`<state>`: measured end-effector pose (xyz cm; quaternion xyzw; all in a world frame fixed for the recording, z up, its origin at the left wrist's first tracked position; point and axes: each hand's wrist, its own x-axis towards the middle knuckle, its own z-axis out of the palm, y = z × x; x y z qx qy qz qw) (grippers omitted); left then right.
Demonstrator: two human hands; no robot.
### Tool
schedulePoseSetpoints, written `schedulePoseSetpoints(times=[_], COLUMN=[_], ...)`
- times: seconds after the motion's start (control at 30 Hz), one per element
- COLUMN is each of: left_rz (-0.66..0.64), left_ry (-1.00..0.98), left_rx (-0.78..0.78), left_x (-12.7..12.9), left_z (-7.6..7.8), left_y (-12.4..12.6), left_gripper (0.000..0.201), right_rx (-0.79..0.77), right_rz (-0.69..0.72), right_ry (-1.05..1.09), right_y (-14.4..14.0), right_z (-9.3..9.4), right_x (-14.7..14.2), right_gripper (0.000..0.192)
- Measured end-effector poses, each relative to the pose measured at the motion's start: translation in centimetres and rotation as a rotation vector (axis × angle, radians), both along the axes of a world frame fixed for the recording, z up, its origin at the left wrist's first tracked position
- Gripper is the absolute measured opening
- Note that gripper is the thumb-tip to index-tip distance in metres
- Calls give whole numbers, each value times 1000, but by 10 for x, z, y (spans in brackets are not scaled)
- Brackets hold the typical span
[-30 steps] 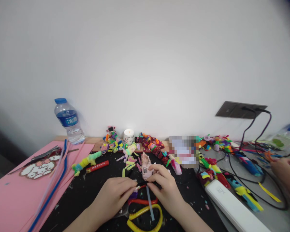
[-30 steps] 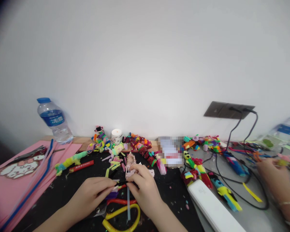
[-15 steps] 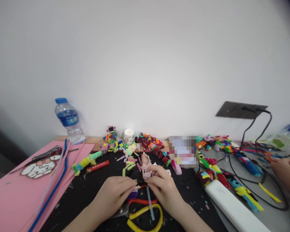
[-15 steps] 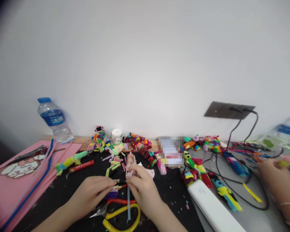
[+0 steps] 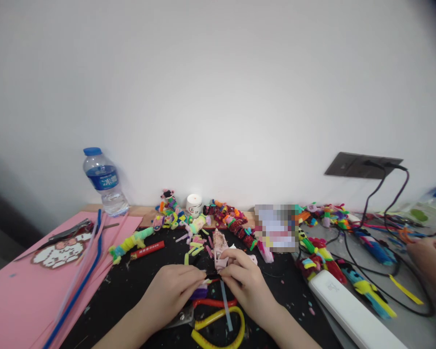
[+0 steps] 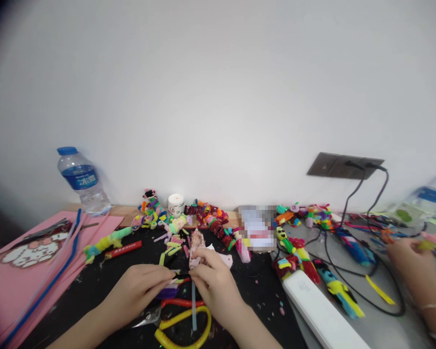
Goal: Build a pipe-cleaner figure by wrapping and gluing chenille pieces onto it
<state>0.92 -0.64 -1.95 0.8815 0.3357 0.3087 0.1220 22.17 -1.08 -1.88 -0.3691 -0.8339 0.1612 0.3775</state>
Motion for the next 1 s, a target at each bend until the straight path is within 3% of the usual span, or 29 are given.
schedulePoseSetpoints(times=[0.27, 1.0], left_rz=[6, 15], left_ry=[1, -2], left_rx=[-33, 3], left_x=[0, 1], left_z=[-1, 1], left_y=[-1, -2], left_gripper=[21, 21], right_rx=[-25, 49], right_rz=[-69, -58], right_ry=[60, 37], right_y=[1, 1], right_z=[2, 5], right_x=[0, -1], right_gripper=[17, 18])
